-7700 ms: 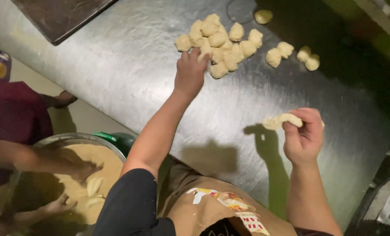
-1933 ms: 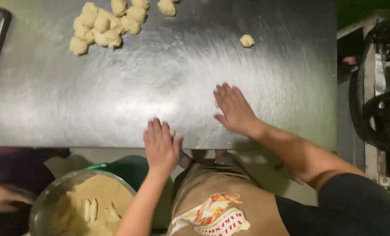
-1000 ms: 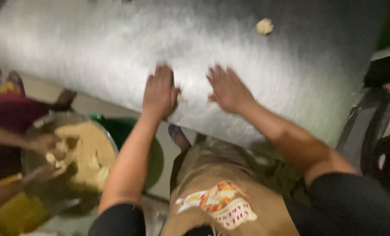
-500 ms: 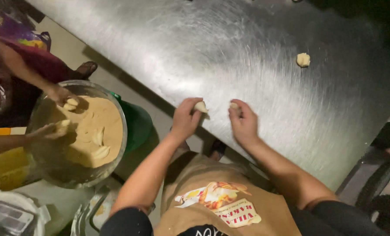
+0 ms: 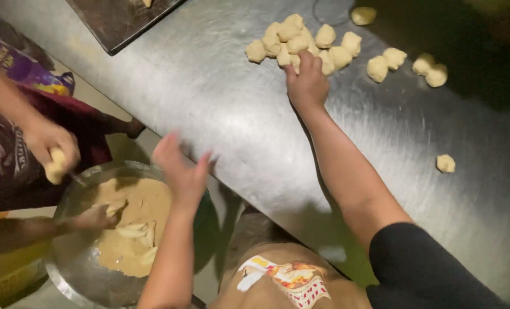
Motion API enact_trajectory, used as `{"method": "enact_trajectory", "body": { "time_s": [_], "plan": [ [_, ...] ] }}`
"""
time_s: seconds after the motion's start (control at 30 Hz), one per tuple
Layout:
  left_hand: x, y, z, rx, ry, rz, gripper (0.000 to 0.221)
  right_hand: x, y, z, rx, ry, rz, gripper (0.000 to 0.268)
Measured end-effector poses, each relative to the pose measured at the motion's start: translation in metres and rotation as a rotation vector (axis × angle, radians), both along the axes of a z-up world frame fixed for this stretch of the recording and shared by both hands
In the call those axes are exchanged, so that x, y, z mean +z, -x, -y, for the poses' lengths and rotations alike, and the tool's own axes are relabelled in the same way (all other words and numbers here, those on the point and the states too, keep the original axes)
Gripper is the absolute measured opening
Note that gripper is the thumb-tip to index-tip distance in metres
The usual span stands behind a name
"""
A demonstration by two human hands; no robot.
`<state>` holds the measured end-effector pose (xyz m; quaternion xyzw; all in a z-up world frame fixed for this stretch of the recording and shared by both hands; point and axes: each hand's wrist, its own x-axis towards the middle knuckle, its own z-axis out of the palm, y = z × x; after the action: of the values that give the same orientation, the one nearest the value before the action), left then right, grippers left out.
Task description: Shaping small dough portions into bread rolls on a stainless steel production table.
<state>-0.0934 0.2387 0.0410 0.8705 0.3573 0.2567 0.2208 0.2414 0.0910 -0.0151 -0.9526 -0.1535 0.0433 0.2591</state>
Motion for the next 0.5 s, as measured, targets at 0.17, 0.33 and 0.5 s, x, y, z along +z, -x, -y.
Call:
{"method": "enact_trajectory", "body": {
  "time_s": [0.17, 0.33, 0.5],
  "plan": [
    [-0.050, -0.243, -0.028, -0.455, 0.144, 0.298, 0.116, -0.049, 0.056, 0.094, -0.104, -0.949, 0.347, 0.025],
    [-0.053, -0.253, -0.022, -0.479, 0.061, 0.387, 0.080, -0.020, 0.132, 0.210, -0.104, -1.084, -0.121, 0.037],
    [-0.051, -0.104, 0.070, -0.440, 0.045, 0.386, 0.036, 0.002, 0.133, 0.306, -0.226, -0.096, 0.003, 0.027]
  ]
}}
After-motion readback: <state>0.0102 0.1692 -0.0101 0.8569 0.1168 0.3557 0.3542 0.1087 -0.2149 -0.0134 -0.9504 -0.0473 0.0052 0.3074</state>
